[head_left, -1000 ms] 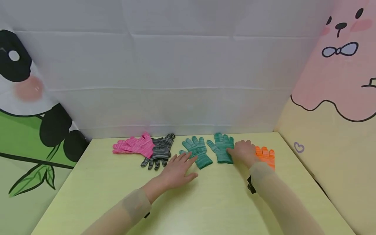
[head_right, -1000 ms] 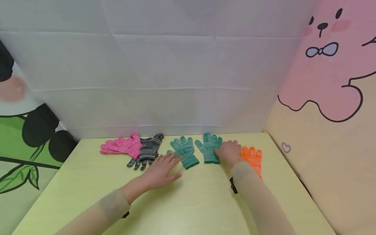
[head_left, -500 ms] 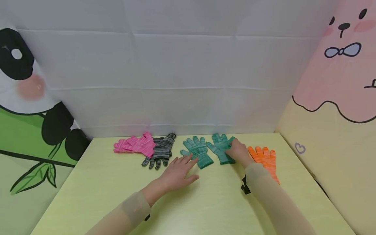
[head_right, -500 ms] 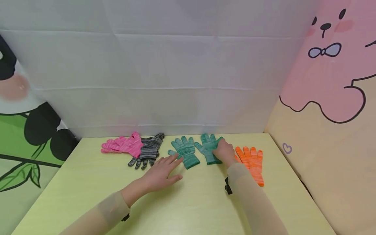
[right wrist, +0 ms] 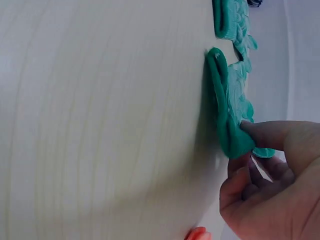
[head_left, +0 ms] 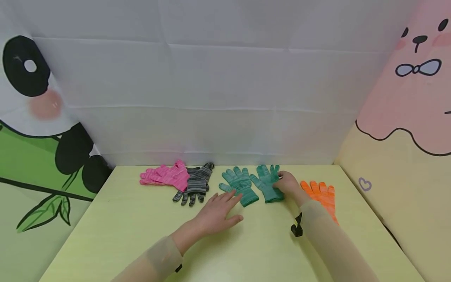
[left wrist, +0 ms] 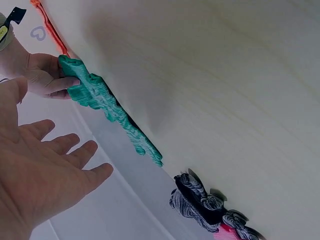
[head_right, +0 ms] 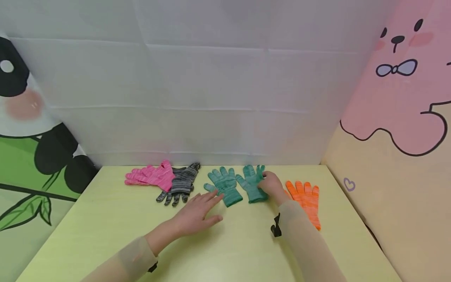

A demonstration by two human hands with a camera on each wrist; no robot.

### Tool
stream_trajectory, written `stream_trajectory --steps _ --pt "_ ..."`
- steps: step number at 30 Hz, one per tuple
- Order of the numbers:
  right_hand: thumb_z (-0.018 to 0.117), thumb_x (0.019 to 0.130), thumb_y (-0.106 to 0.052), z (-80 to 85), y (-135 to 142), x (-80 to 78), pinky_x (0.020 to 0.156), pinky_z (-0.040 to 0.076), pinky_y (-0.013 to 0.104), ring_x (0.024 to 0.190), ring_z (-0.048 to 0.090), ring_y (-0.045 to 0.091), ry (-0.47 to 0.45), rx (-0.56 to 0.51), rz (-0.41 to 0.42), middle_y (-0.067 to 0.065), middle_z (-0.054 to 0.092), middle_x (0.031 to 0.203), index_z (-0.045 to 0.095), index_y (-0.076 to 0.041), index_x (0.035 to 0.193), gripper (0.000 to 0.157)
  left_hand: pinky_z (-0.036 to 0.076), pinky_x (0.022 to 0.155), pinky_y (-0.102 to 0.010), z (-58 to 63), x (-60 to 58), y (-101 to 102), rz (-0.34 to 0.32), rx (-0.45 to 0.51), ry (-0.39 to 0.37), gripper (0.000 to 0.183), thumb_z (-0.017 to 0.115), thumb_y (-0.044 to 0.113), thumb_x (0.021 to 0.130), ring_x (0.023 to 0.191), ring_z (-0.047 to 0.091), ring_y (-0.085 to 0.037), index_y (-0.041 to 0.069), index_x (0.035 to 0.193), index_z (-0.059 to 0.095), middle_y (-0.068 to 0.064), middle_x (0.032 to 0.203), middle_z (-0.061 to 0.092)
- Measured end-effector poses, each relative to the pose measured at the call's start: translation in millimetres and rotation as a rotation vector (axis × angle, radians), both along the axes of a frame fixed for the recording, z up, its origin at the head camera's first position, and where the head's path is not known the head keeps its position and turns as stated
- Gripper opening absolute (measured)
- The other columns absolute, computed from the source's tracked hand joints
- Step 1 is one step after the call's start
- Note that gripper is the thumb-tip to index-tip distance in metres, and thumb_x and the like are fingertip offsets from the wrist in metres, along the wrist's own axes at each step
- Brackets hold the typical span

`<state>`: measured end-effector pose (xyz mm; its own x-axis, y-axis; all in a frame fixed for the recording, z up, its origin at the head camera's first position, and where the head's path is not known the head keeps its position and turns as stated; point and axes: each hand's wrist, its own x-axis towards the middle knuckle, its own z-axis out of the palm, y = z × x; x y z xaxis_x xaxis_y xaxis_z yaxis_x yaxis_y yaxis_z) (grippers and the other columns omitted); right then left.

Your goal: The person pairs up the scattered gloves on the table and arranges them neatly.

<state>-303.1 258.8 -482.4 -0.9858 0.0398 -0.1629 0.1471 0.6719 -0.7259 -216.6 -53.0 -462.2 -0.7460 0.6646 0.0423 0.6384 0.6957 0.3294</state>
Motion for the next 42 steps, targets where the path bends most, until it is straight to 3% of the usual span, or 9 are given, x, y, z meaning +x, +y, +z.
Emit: stream_trajectory --steps 3,7,12,17,23,27,31,35,42 --pt "0.067 0.094 -0.002 3.0 2 5.2 0.1 0.05 0.053 0.129 0.049 0.048 -0.015 -0.066 0.012 0.035 0.042 0.148 0.036 0.012 0.15 0.066 0.02 0.12 -0.061 0.4 3.5 -1 -0.009 0.025 -0.004 0.073 0.051 0.057 0.103 0.151 0.029 -0.031 0.022 0.164 0.028 -0.01 0.167 0.027" --pt "0.065 0.096 -0.002 6.6 4 11.3 0.083 0.054 0.042 0.115 0.056 0.042 -0.022 -0.158 0.014 0.034 0.048 0.142 0.033 0.008 0.153 0.066 0.02 0.12 -0.061 2.8 7.6 -3 -0.01 0.062 -0.018 0.072 0.051 0.055 0.104 0.151 0.029 -0.029 0.023 0.164 0.028 -0.008 0.167 0.026" --pt "0.06 0.1 -0.001 10.8 8 19.5 0.07 0.053 0.03 0.104 0.063 0.031 0.052 -0.294 0.028 0.03 0.055 0.138 0.032 0.004 0.155 0.062 0.019 0.12 -0.061 4.9 10.7 -7 -0.009 0.097 -0.031 0.071 0.053 0.053 0.104 0.151 0.03 -0.029 0.023 0.163 0.029 -0.009 0.167 0.027" --pt "0.056 0.103 -0.001 27.0 14 37.3 0.074 0.056 0.03 0.103 0.067 0.032 0.168 -0.415 0.058 0.028 0.059 0.135 0.033 -0.001 0.156 0.057 0.02 0.12 -0.06 6.3 12.7 -10 -0.004 0.124 -0.029 0.07 0.052 0.053 0.104 0.15 0.031 -0.029 0.022 0.163 0.03 -0.009 0.166 0.029" --pt "0.055 0.106 -0.005 52.5 19 64.8 0.087 0.057 0.03 0.123 0.059 0.033 0.26 -0.534 0.14 0.022 0.051 0.149 0.024 -0.014 0.163 0.066 0.02 0.121 -0.059 8.8 16.1 -16 -0.013 0.155 -0.007 0.072 0.048 0.059 0.103 0.151 0.03 -0.028 0.025 0.164 0.028 -0.009 0.167 0.028" --pt "0.057 0.106 -0.011 64.0 22 87.8 0.092 0.056 0.029 0.129 0.056 0.024 0.334 -0.585 0.167 0.021 0.046 0.153 0.018 -0.023 0.166 0.072 0.019 0.121 -0.057 12.0 21.4 -19 -0.019 0.176 -0.006 0.072 0.047 0.061 0.103 0.151 0.029 -0.026 0.029 0.164 0.025 -0.004 0.168 0.025" --pt "0.056 0.107 -0.014 68.5 22 106.6 0.094 0.055 0.029 0.131 0.053 0.014 0.397 -0.661 0.198 0.019 0.042 0.156 0.014 -0.025 0.166 0.074 0.017 0.123 -0.054 14.9 28.9 -21 -0.023 0.2 -0.042 0.071 0.05 0.057 0.103 0.152 0.027 -0.024 0.031 0.164 0.024 0.002 0.169 0.02" --pt "0.054 0.106 -0.006 67.8 21 113.9 0.097 0.054 0.03 0.133 0.053 0.014 0.428 -0.769 0.245 0.016 0.042 0.157 0.013 -0.023 0.166 0.075 0.017 0.123 -0.054 16.1 34.0 -20 -0.033 0.215 -0.053 0.07 0.051 0.055 0.104 0.152 0.027 -0.024 0.03 0.164 0.025 0.003 0.169 0.02" --pt "0.051 0.104 0.006 62.7 23 120.0 0.098 0.053 0.032 0.134 0.052 0.013 0.4 -0.775 0.292 0.022 0.03 0.162 0.007 -0.027 0.166 0.083 0.017 0.123 -0.055 15.4 37.1 -19 -0.047 0.216 -0.032 0.07 0.05 0.056 0.104 0.152 0.027 -0.025 0.03 0.164 0.025 0.001 0.169 0.021"
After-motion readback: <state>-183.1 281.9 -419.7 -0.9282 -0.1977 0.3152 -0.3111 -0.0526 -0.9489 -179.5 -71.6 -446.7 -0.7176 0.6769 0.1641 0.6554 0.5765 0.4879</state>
